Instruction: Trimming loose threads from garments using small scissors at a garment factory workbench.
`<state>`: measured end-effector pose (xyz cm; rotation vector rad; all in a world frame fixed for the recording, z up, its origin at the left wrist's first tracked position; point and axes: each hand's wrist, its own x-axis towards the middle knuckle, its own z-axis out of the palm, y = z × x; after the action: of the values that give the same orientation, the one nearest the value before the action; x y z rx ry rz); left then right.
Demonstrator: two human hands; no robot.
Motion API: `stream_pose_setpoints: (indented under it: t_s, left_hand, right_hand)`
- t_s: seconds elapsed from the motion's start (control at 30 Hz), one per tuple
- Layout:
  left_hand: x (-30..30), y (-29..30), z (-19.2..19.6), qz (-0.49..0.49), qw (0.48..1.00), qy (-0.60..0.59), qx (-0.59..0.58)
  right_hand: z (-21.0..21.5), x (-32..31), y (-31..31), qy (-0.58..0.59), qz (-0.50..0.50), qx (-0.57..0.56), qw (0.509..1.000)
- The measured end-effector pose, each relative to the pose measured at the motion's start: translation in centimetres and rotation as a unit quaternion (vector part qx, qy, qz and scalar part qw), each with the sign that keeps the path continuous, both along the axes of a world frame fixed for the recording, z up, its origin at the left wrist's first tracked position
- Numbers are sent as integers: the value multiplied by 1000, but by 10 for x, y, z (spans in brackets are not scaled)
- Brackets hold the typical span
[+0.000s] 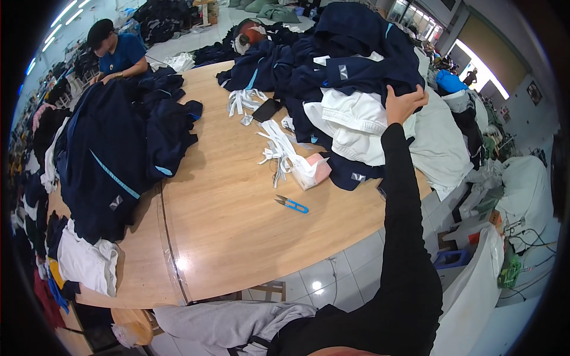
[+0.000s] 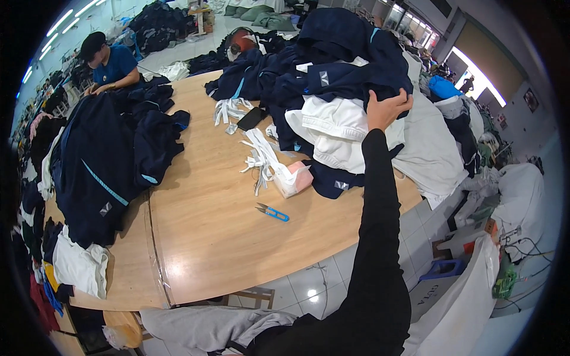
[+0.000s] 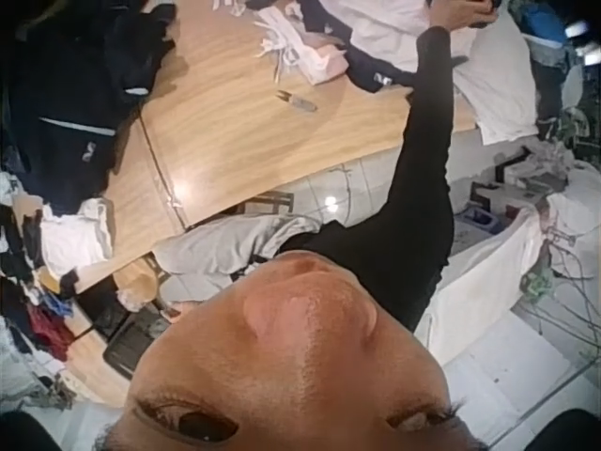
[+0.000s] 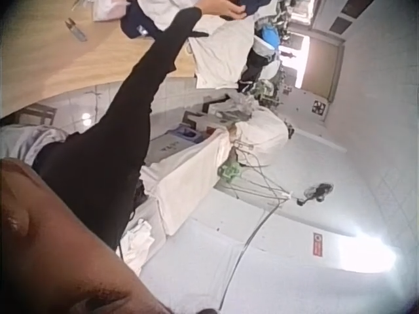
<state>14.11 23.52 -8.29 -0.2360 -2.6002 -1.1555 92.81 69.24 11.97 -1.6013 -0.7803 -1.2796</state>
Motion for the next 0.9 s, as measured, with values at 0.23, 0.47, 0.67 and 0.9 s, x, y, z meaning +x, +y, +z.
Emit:
stream_pose_setpoints:
  t_s: [0.23, 0.47, 0.67, 0.9]
  left_hand:
    - [-7, -9, -7, -55, 997, 4, 47]
    - [6, 2, 13, -15, 998, -44, 31]
    - [1, 1, 10, -22, 998, -39, 52]
    - [-10, -5, -1, -24, 996, -39, 77]
  right_hand:
    - [-18, 64, 6, 245, 169, 42, 954]
    - [-8, 112, 3, 164, 126, -56, 977]
    - [-11, 114, 4, 353, 392, 89, 845]
    - [-13, 120, 4, 414, 408, 129, 804]
